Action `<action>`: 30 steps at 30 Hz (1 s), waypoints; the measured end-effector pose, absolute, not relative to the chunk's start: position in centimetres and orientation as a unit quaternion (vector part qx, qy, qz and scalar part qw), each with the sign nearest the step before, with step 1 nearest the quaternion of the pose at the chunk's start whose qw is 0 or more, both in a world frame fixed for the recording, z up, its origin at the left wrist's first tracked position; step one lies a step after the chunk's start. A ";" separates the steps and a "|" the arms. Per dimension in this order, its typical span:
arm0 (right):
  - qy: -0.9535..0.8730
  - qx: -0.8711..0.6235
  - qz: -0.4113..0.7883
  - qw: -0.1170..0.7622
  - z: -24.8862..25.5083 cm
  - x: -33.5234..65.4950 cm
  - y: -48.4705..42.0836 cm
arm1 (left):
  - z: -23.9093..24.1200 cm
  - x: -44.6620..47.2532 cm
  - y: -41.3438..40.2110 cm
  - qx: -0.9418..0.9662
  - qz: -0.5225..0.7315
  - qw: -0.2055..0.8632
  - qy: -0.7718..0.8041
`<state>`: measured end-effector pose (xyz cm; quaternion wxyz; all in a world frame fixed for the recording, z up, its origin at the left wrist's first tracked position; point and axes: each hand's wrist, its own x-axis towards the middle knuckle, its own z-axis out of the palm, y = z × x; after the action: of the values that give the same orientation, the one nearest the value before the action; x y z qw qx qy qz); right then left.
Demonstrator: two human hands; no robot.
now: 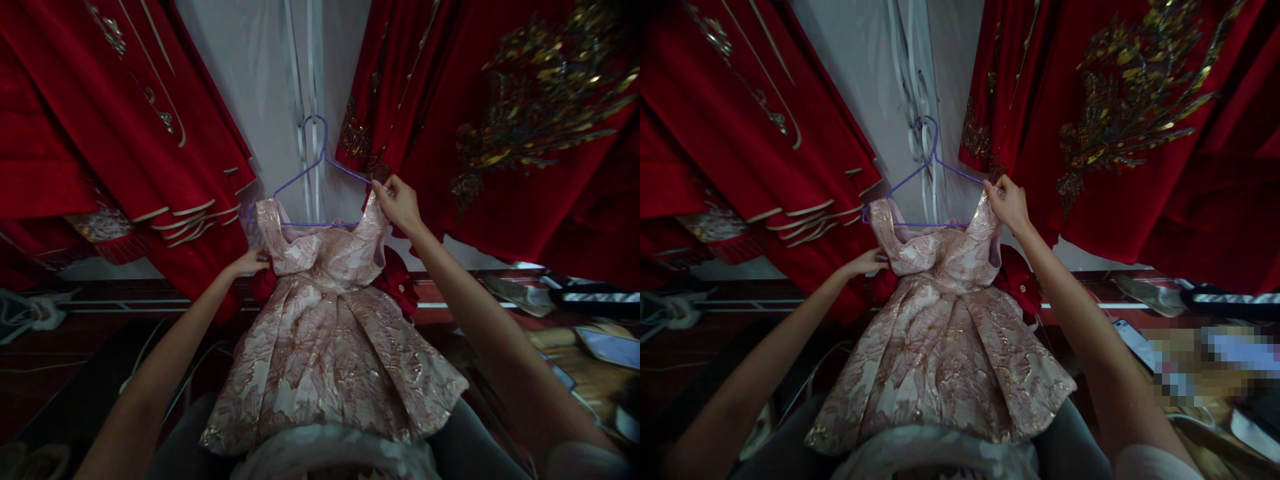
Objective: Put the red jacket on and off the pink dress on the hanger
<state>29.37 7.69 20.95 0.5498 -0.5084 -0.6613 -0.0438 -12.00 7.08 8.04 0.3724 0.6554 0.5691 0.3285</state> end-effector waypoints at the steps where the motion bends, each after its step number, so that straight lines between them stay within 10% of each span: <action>1: -0.660 -0.508 -0.045 0.551 21.0 29.4 7.7 | 7.8 -12.1 7.0 0.655 0.326 0.367 0.574; 9: -0.672 -0.506 -0.029 0.539 20.8 29.7 8.4 | 13.4 -12.8 9.2 0.581 0.462 0.322 0.587; 18: -0.654 -0.516 -0.117 0.541 22.1 29.0 5.7 | 23.6 -8.3 9.7 0.630 0.452 -0.048 0.630; 30: -0.676 -0.582 -0.036 0.452 23.8 30.0 6.3 | 24.3 1.2 7.1 0.737 0.544 -0.033 0.401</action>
<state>29.98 6.30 23.75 0.4515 -0.5818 -0.6755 -0.0360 1.17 7.08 24.30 -0.0331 0.7366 0.4010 0.5436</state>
